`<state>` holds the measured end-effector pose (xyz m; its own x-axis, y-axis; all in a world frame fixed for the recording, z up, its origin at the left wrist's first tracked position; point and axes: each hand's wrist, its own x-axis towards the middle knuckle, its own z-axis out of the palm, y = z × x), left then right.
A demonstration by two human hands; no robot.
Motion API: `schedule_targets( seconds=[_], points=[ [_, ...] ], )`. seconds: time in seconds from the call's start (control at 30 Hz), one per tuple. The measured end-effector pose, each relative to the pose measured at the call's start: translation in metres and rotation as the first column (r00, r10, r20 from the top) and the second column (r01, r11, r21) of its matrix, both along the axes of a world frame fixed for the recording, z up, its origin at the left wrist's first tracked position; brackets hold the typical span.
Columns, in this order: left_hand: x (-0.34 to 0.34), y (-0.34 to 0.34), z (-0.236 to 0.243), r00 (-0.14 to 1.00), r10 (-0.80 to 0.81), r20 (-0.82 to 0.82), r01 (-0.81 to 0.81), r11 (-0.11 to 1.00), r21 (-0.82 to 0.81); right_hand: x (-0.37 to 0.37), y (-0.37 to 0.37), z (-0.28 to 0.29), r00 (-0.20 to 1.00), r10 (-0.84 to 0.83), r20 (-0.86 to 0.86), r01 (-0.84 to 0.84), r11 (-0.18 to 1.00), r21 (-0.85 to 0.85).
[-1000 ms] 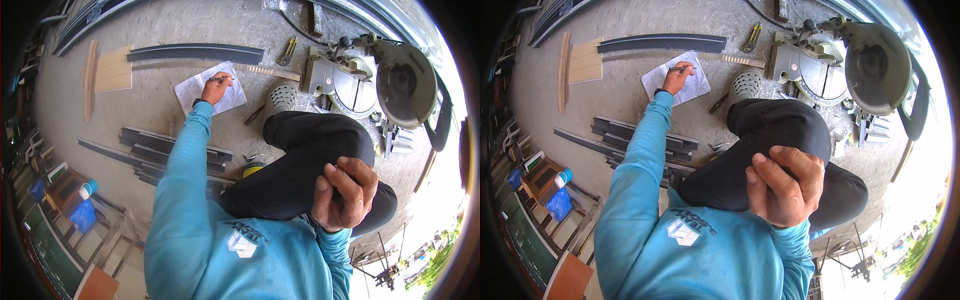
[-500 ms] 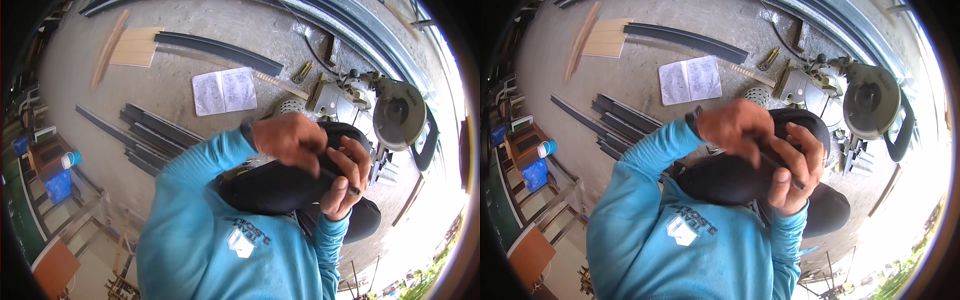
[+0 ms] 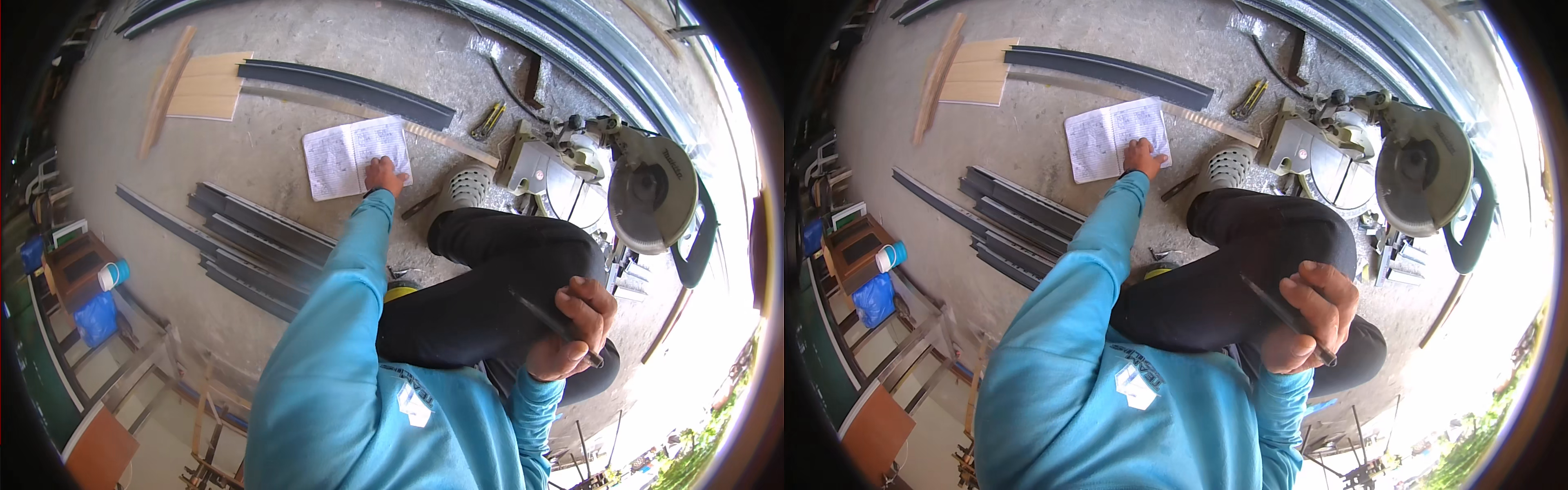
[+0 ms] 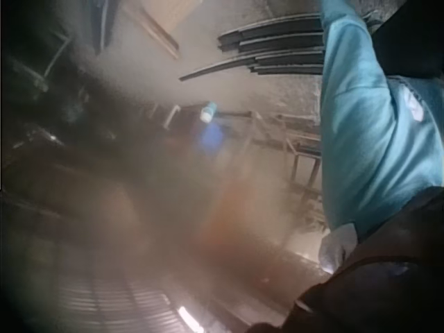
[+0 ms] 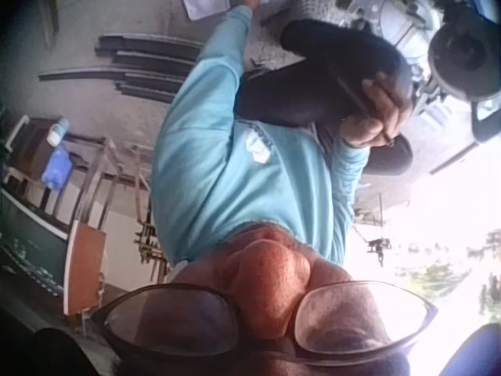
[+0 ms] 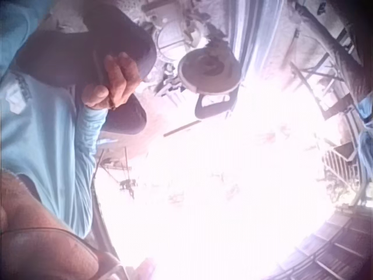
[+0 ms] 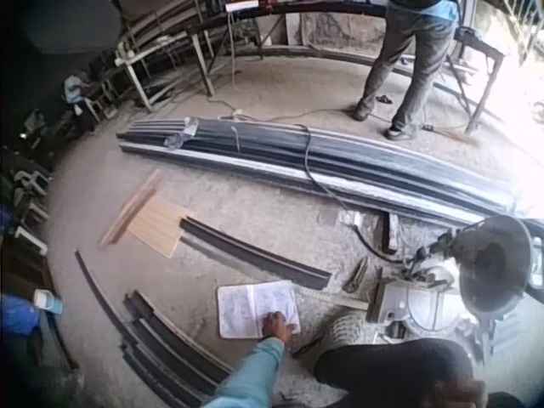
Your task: The recorder uses a miter saw to cut metal profiles, including measuring and marking the pieces.
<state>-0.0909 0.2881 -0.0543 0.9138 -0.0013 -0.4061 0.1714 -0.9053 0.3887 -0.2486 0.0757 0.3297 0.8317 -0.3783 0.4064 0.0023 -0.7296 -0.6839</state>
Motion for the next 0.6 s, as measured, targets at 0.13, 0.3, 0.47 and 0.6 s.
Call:
schedule_targets(
  seconds=[0.13, 0.3, 0.47, 0.6],
  points=[
    [0.002, 0.03, -0.02, 0.999, 0.013, 0.046, -0.006, 0.989, -0.149, 0.006, 0.008, 0.004, 1.0, 0.022, -0.021, -0.022, 0.999, 0.029],
    [-0.003, 0.02, -0.01, 0.994, -0.034, 0.104, 0.057, 0.972, -0.227, 0.013, 0.014, 0.005, 0.998, 0.052, -0.039, -0.052, 0.999, -0.006],
    [-0.002, 0.025, -0.006, 0.991, -0.047, 0.127, 0.066, 0.986, -0.153, 0.016, 0.015, 0.006, 0.995, 0.087, -0.044, -0.089, 0.996, -0.033],
    [0.002, 0.037, -0.021, 0.997, -0.054, 0.047, 0.064, 0.968, -0.243, 0.018, 0.015, 0.006, 0.997, 0.069, -0.033, -0.07, 0.997, -0.039]
  ],
)
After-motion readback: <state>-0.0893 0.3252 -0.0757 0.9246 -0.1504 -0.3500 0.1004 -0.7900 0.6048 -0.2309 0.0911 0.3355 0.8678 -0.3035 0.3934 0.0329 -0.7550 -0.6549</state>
